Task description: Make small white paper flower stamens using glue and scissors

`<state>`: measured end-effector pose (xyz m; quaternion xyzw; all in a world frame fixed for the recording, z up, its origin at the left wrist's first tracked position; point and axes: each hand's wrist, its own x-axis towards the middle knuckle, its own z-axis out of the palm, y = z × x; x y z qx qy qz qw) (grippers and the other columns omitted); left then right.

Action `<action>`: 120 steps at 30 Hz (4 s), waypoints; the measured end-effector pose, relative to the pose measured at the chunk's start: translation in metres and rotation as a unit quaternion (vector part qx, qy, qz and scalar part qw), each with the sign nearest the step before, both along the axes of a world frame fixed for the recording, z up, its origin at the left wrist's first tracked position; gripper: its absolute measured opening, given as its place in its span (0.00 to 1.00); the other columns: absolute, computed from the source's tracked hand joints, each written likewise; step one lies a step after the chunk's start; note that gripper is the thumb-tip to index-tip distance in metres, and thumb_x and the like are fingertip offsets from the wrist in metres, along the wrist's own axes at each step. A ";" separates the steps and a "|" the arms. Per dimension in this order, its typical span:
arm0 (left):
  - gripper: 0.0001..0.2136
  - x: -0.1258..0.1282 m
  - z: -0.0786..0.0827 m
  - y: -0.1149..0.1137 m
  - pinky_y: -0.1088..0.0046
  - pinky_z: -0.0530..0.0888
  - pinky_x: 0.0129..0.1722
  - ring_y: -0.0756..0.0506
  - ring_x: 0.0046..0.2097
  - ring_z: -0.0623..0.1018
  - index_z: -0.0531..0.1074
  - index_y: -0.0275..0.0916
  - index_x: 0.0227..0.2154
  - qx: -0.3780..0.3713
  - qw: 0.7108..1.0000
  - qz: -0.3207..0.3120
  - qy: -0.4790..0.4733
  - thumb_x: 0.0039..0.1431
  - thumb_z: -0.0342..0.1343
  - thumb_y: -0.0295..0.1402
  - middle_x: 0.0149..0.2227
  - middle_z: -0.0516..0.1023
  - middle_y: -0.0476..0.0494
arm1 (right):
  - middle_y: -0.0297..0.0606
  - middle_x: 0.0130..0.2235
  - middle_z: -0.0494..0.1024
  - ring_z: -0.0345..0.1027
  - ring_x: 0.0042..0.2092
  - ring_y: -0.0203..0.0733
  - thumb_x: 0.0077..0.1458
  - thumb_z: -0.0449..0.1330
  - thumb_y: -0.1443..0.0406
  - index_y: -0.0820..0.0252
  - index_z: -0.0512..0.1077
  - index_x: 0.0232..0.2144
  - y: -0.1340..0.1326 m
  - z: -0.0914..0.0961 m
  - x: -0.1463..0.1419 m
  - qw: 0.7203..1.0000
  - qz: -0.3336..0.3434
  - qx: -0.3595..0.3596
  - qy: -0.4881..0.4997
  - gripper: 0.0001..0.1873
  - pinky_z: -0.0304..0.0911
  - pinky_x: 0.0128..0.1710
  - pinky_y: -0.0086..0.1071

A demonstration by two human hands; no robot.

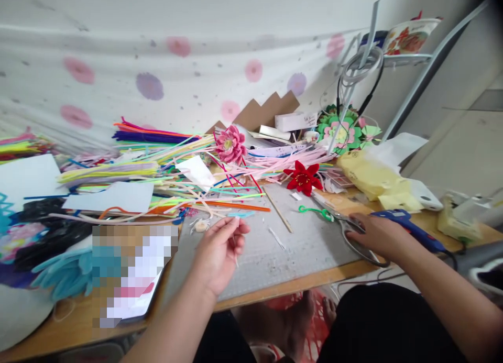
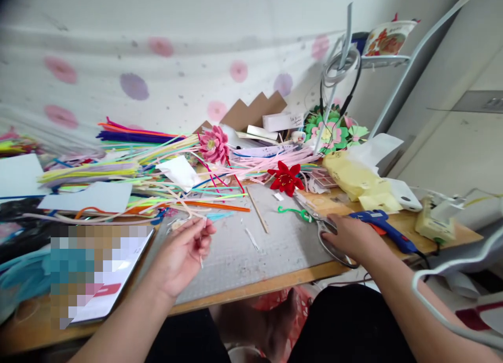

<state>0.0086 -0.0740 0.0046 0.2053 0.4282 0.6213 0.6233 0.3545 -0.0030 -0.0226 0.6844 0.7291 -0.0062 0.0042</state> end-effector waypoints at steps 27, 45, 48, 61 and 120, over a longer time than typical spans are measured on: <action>0.05 0.018 -0.003 -0.010 0.74 0.71 0.36 0.49 0.38 0.75 0.71 0.38 0.26 0.035 0.998 -0.026 0.035 0.56 0.59 0.30 0.36 0.77 0.47 | 0.37 0.34 0.74 0.68 0.37 0.37 0.56 0.61 0.65 0.60 0.73 0.28 -0.024 0.039 -0.170 0.731 0.374 0.001 0.571 0.06 0.63 0.38 0.32; 0.02 0.017 -0.006 -0.018 0.70 0.68 0.45 0.45 0.40 0.73 0.79 0.39 0.26 0.176 0.961 -0.001 0.212 0.50 0.63 0.31 0.34 0.77 0.46 | 0.32 0.23 0.75 0.64 0.25 0.33 0.50 0.63 0.59 0.61 0.74 0.23 -0.038 0.043 -0.182 0.828 0.219 -0.097 0.506 0.11 0.59 0.26 0.26; 0.03 0.016 -0.008 -0.016 0.71 0.68 0.41 0.47 0.37 0.73 0.77 0.38 0.26 0.167 0.961 -0.003 0.222 0.51 0.62 0.31 0.30 0.76 0.47 | 0.33 0.25 0.78 0.68 0.27 0.35 0.51 0.63 0.63 0.60 0.76 0.25 -0.040 0.041 -0.181 0.844 0.229 -0.082 0.479 0.07 0.61 0.28 0.27; 0.04 0.014 0.004 -0.015 0.73 0.67 0.33 0.46 0.33 0.73 0.77 0.39 0.23 0.184 0.881 -0.027 0.434 0.51 0.60 0.28 0.28 0.77 0.46 | 0.30 0.25 0.70 0.62 0.28 0.33 0.53 0.58 0.68 0.60 0.67 0.25 -0.039 0.048 -0.178 0.805 0.270 -0.068 0.523 0.06 0.58 0.29 0.26; 0.17 0.000 -0.012 -0.002 0.72 0.68 0.36 0.48 0.32 0.71 0.78 0.35 0.23 0.036 0.964 -0.052 0.259 0.34 0.70 0.44 0.25 0.76 0.47 | 0.49 0.44 0.76 0.70 0.45 0.49 0.58 0.58 0.63 0.65 0.73 0.40 0.006 0.019 0.081 0.970 -0.243 0.000 -0.012 0.11 0.66 0.42 0.40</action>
